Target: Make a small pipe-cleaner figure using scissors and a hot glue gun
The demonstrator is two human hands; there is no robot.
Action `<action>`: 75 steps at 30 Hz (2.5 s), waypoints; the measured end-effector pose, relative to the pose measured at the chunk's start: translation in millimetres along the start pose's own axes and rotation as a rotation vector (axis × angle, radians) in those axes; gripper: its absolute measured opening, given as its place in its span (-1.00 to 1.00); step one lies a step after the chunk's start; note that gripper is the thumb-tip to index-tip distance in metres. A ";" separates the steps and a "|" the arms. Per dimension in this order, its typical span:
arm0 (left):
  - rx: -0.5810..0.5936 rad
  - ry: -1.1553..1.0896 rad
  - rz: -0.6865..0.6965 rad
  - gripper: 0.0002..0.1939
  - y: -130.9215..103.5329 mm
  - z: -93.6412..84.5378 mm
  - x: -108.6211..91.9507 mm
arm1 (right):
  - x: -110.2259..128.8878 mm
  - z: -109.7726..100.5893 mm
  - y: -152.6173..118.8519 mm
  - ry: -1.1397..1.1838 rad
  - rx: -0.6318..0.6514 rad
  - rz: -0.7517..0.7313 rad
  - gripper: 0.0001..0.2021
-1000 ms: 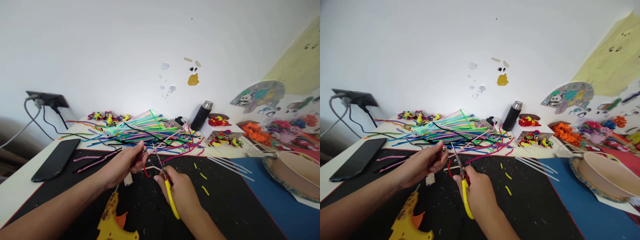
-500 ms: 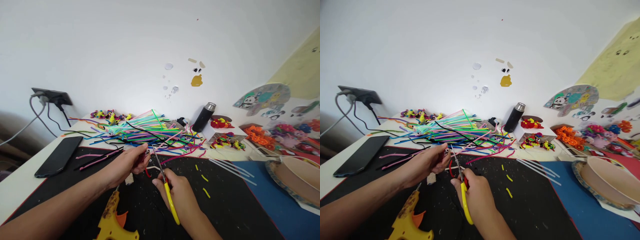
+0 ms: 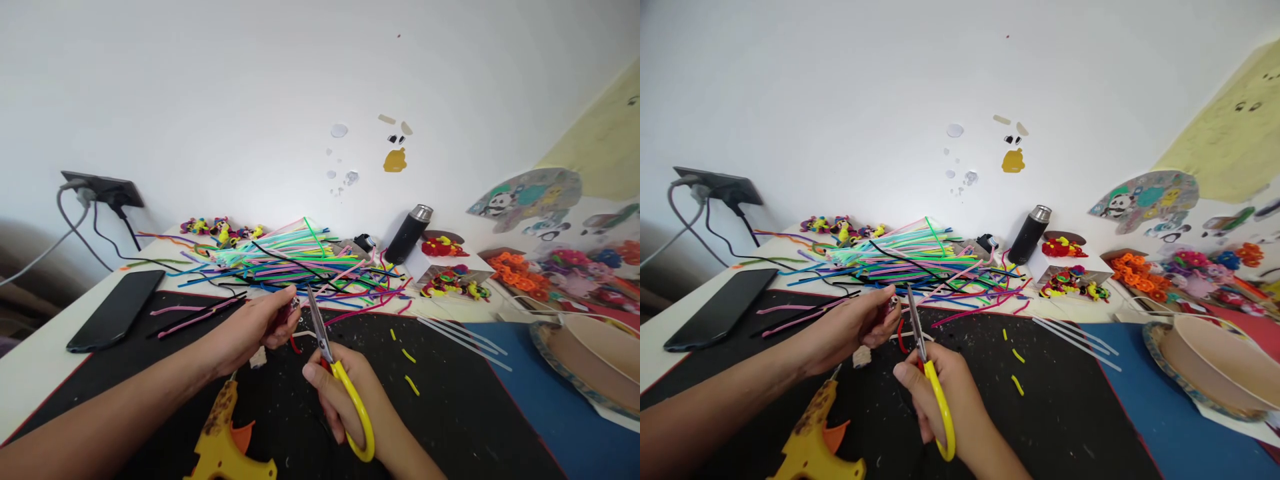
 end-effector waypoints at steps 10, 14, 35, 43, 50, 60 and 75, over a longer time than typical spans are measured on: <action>0.013 -0.009 -0.014 -0.37 -2.2 1.2 -1.8 | 0.0 0.7 0.4 0.017 0.003 0.015 -0.44; 0.025 -0.013 -0.022 -0.36 -0.3 0.2 1.6 | 2.2 0.1 0.9 -0.030 -0.013 0.004 -0.49; 0.041 -0.078 -0.102 -0.48 -3.0 8.3 7.5 | -4.9 -5.7 7.4 -0.565 -0.372 -0.441 -0.83; 0.015 -0.128 -0.164 -0.58 -4.5 9.2 6.1 | -6.0 -5.9 7.8 -0.578 -0.377 -0.449 -0.86; -0.007 -0.143 -0.160 -0.56 -7.1 12.1 -0.9 | -4.8 -6.1 7.1 -0.576 -0.374 -0.457 -0.83; 0.000 -0.159 -0.149 -0.55 -6.3 10.7 2.2 | 1.0 -5.7 5.5 -0.580 -0.364 -0.458 -0.82; -0.020 -0.162 -0.160 -0.58 -6.3 12.1 -1.3 | -0.2 -6.0 4.8 -0.607 -0.351 -0.486 -0.82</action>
Point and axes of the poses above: each hand's wrist, its own y-axis towards the middle knuckle, its own z-axis out of the palm, x = y × z, the point moved 1 cm from there along y, towards the middle knuckle, and after that the axes turned 15 degrees about -x, right-handed, at the moved point
